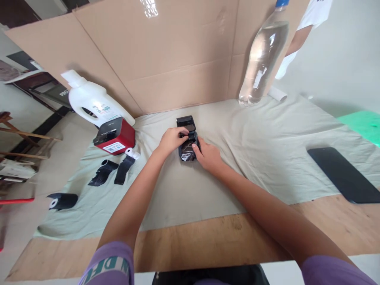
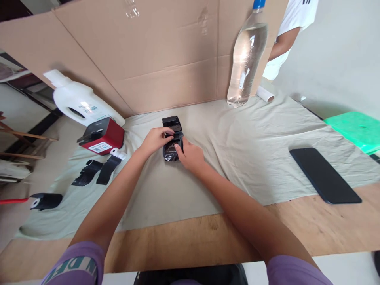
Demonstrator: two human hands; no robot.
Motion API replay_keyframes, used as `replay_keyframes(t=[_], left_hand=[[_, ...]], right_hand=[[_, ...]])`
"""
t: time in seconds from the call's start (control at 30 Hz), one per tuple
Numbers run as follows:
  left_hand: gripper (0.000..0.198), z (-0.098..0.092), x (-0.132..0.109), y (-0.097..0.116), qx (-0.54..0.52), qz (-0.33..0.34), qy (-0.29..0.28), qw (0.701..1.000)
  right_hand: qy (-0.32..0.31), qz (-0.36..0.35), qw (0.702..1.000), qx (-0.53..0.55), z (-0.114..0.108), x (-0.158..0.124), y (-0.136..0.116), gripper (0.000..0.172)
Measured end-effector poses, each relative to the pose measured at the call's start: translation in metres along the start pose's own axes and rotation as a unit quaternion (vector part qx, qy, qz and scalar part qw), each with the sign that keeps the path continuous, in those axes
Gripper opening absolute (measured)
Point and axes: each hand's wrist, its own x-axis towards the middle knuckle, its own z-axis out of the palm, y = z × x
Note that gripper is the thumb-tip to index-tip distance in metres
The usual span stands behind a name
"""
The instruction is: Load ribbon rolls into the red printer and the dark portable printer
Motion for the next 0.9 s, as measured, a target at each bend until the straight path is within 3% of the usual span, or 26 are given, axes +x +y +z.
replay_keyframes(t=[0.27, 0.43, 0.6, 0.67, 0.77, 0.9], left_hand=[[0.017, -0.013, 0.028, 0.033, 0.219, -0.008, -0.125, 0.968], [0.018, -0.003, 0.032, 0.041, 0.258, -0.03, -0.156, 0.953], [0.014, -0.007, 0.036, 0.045, 0.261, 0.015, -0.146, 0.954], [0.014, -0.017, 0.033, 0.039, 0.214, 0.028, -0.1, 0.971], [0.018, -0.035, 0.015, 0.019, 0.065, 0.001, 0.046, 0.997], [0.019, -0.051, -0.048, -0.017, -0.114, -0.109, 0.226, 0.961]], right_hand=[[0.007, 0.002, 1.0, -0.002, 0.001, 0.0, 0.0, 0.062], [0.007, 0.001, 1.0, -0.002, 0.0, 0.0, -0.001, 0.06], [0.018, 0.003, 1.0, 0.001, 0.0, 0.001, 0.0, 0.057], [0.025, 0.002, 1.0, 0.019, -0.001, 0.002, 0.002, 0.056], [0.038, 0.008, 0.997, 0.071, 0.0, 0.004, 0.009, 0.055], [0.081, 0.014, 0.985, 0.153, 0.006, 0.009, 0.018, 0.058]])
